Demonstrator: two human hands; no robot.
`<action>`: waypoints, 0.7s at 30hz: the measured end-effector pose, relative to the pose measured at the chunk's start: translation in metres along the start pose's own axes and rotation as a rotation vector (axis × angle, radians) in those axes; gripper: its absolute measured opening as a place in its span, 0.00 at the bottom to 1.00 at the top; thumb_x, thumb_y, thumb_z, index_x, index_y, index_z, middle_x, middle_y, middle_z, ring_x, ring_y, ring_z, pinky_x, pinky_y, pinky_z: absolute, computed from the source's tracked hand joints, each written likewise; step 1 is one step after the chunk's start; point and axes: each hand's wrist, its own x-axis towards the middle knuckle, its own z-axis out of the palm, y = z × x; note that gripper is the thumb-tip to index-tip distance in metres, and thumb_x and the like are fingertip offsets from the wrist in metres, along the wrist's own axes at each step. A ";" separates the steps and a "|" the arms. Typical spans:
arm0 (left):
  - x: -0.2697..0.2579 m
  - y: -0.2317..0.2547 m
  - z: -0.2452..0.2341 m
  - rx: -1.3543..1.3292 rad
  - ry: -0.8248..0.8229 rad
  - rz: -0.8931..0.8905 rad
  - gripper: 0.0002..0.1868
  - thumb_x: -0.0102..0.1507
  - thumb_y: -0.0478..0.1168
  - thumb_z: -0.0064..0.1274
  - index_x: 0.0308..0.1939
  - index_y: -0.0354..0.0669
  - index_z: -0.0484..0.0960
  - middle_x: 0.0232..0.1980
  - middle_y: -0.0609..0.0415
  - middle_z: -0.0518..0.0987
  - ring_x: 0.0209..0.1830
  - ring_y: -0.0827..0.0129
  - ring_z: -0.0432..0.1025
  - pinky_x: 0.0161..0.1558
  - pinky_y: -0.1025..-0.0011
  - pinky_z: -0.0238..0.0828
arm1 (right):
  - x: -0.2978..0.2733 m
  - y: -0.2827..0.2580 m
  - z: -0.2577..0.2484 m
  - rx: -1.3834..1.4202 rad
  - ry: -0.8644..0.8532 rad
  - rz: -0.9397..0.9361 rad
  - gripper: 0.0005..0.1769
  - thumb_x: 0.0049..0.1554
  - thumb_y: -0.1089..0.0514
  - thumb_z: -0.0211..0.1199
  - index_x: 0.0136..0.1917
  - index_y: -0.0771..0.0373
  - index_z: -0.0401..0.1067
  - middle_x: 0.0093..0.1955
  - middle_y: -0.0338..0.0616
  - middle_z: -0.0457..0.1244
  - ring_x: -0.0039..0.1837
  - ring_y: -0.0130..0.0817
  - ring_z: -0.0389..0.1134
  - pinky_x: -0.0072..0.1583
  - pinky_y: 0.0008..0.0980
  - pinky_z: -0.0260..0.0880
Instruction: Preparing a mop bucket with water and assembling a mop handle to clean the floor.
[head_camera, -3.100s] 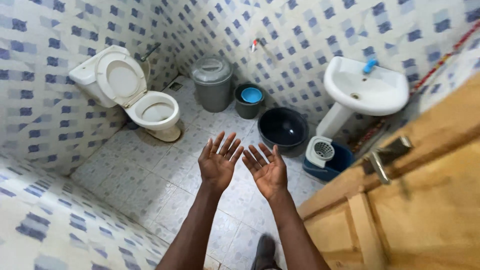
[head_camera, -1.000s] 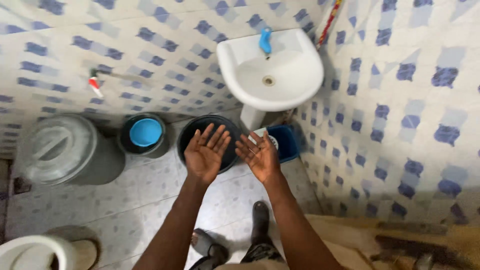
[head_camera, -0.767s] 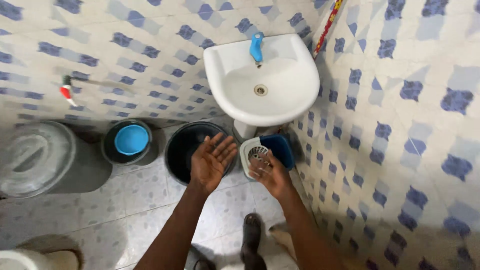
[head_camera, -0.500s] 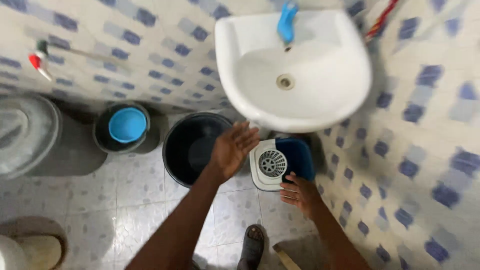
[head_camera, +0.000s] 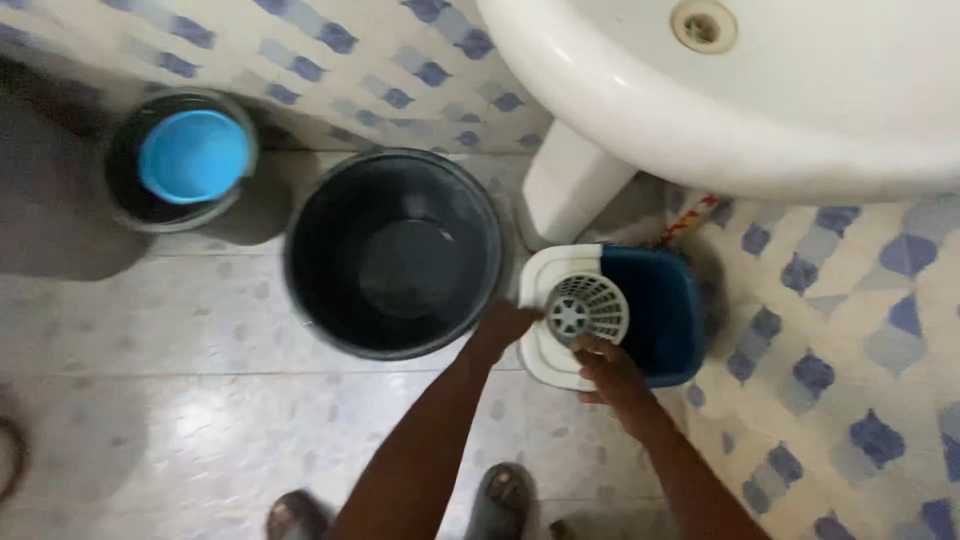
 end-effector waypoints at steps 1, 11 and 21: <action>0.004 0.006 0.017 -0.009 -0.015 0.010 0.32 0.62 0.49 0.63 0.62 0.25 0.80 0.52 0.42 0.83 0.46 0.61 0.77 0.47 0.61 0.77 | 0.000 -0.006 -0.005 -0.005 0.020 -0.002 0.37 0.55 0.38 0.62 0.74 0.51 0.64 0.72 0.42 0.62 0.68 0.42 0.67 0.59 0.47 0.75; -0.065 0.018 0.087 -0.096 0.356 -0.014 0.40 0.46 0.45 0.73 0.58 0.31 0.75 0.51 0.41 0.84 0.48 0.58 0.79 0.48 0.64 0.77 | -0.006 -0.002 -0.021 -0.176 0.092 -0.040 0.36 0.58 0.39 0.61 0.75 0.53 0.63 0.68 0.41 0.65 0.63 0.34 0.69 0.55 0.41 0.77; -0.240 0.075 -0.018 -0.471 0.305 -0.295 0.22 0.51 0.40 0.58 0.47 0.31 0.85 0.39 0.43 0.85 0.32 0.59 0.80 0.38 0.59 0.79 | -0.066 -0.041 0.025 -0.419 0.047 -0.210 0.26 0.61 0.42 0.59 0.62 0.62 0.76 0.41 0.47 0.68 0.37 0.32 0.70 0.37 0.35 0.74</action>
